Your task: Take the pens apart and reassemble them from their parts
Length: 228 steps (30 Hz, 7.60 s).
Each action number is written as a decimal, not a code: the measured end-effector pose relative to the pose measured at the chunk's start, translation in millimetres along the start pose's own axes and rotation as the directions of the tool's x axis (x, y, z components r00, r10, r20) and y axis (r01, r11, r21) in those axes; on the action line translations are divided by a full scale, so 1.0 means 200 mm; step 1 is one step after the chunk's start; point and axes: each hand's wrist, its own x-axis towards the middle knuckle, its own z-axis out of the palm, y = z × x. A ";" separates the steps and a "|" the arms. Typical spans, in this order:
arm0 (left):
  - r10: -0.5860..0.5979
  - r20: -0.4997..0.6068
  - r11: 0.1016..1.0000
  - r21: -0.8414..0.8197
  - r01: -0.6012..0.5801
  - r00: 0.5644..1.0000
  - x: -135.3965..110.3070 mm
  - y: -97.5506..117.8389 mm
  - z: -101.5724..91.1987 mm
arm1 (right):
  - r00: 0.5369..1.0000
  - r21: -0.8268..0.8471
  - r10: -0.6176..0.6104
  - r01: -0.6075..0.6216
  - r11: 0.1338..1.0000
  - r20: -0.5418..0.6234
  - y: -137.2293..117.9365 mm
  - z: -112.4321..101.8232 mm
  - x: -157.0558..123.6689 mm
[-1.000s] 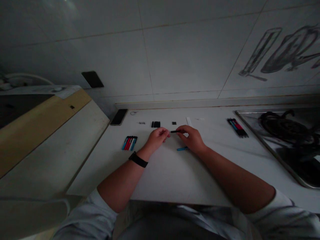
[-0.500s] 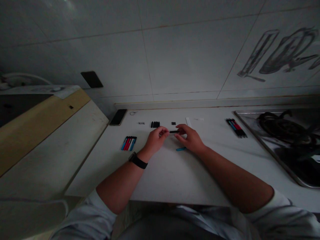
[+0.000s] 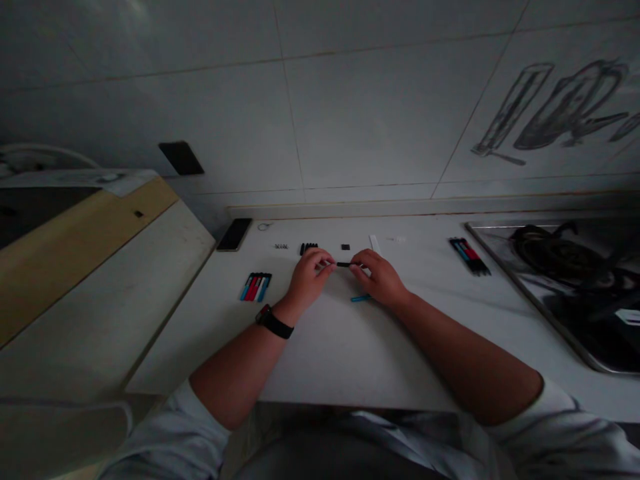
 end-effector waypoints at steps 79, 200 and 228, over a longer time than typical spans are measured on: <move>-0.097 0.150 0.981 0.180 0.069 0.984 -0.02 -0.06 0.04 | 0.946 -0.601 0.021 0.189 0.777 0.324 0.33 -0.06 0.33; -0.008 0.319 0.993 0.112 -0.029 0.948 -0.03 0.06 0.04 | 0.976 -0.078 0.015 0.002 0.997 0.219 -0.04 -0.13 -0.01; -0.134 0.255 0.988 0.109 0.110 0.957 -0.04 0.05 0.04 | 0.983 -0.076 -0.038 0.024 0.997 -0.182 -0.14 -0.20 0.01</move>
